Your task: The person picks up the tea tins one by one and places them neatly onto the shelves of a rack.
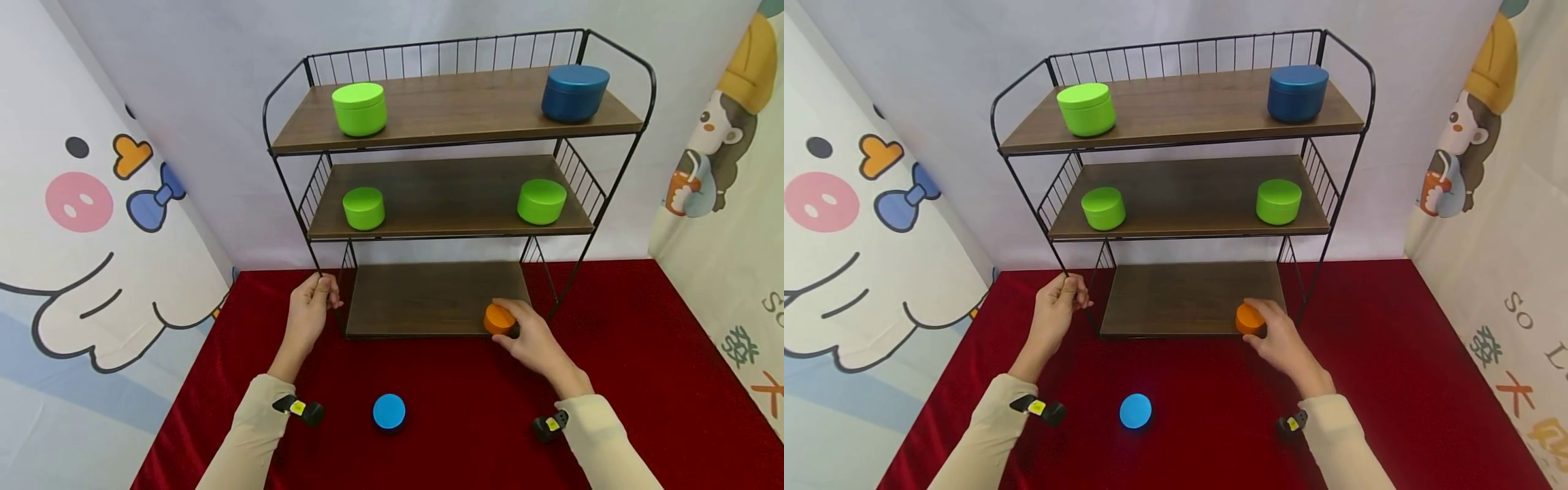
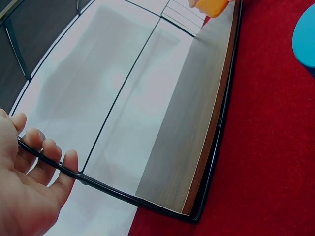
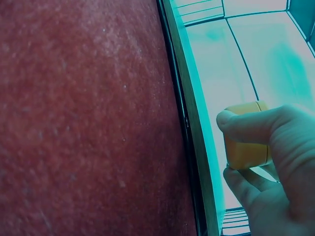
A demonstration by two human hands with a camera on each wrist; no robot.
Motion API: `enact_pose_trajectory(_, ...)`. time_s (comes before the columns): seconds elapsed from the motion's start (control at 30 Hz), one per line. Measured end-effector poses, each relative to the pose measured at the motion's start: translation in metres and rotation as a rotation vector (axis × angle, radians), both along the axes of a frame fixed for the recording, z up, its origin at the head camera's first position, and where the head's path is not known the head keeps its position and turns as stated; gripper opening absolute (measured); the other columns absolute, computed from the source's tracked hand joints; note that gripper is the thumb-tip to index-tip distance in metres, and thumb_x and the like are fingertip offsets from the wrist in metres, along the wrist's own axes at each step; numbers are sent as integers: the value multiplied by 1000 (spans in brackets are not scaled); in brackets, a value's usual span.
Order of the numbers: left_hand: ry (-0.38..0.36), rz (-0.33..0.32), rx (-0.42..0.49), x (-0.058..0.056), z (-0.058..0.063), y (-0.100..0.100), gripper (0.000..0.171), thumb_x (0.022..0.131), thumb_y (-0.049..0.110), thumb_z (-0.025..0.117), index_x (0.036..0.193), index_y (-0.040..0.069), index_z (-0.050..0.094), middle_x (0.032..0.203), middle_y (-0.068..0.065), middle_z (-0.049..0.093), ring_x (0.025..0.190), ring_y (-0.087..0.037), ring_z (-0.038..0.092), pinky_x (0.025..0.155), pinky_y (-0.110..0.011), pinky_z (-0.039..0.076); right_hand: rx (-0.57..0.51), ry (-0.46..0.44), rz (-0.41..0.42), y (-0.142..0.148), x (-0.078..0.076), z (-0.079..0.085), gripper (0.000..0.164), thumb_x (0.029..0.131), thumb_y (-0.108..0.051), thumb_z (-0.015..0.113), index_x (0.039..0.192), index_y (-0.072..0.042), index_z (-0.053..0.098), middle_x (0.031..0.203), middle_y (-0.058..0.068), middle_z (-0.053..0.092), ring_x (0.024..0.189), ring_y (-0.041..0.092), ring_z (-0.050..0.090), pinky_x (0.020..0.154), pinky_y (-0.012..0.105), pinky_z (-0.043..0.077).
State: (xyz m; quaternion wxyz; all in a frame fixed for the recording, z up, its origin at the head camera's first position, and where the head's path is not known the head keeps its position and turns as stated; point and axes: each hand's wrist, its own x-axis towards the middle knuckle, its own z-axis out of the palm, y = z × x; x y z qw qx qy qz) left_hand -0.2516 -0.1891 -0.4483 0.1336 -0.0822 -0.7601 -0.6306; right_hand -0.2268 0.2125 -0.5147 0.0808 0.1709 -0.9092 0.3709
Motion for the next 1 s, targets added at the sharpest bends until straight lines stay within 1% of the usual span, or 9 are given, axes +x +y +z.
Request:
enact_pose_trajectory(0.23, 1, 5, 2, 0, -1, 0, 39, 111, 22, 43, 93, -11, 55, 75, -7, 52, 72, -12, 56, 71, -23, 60, -16, 21, -25, 1, -4, -2, 64, 84, 4, 81, 142, 4, 53, 141, 31, 52, 125, 49, 55, 105, 63, 48)
enact_pose_trajectory(0.5, -1, 5, 13, 0, 1, 1, 37, 111, 20, 43, 93, -10, 55, 76, -9, 51, 70, -11, 56, 70, -22, 59, -36, 14, -55, 1, -7, -7, 66, 84, 8, 80, 143, 5, 51, 142, 32, 50, 128, 50, 53, 107, 64, 46)
enact_pose_trajectory(0.77, 4, -4, 6, -1, 1, 1, 39, 111, 22, 43, 93, -11, 55, 78, -15, 51, 69, -13, 56, 70, -23, 58, -44, -5, -82, 2, -9, -11, 66, 85, 4, 81, 143, 5, 50, 143, 32, 49, 128, 50, 52, 107, 64, 46)
enact_pose_trajectory(1.0, 9, -3, 8, 0, -1, 1, 38, 111, 20, 43, 93, -11, 55, 76, -13, 51, 68, -12, 56, 69, -22, 58, -51, -23, -104, 2, -10, -12, 67, 85, 0, 82, 144, 4, 50, 142, 32, 50, 126, 49, 53, 107, 64, 46)
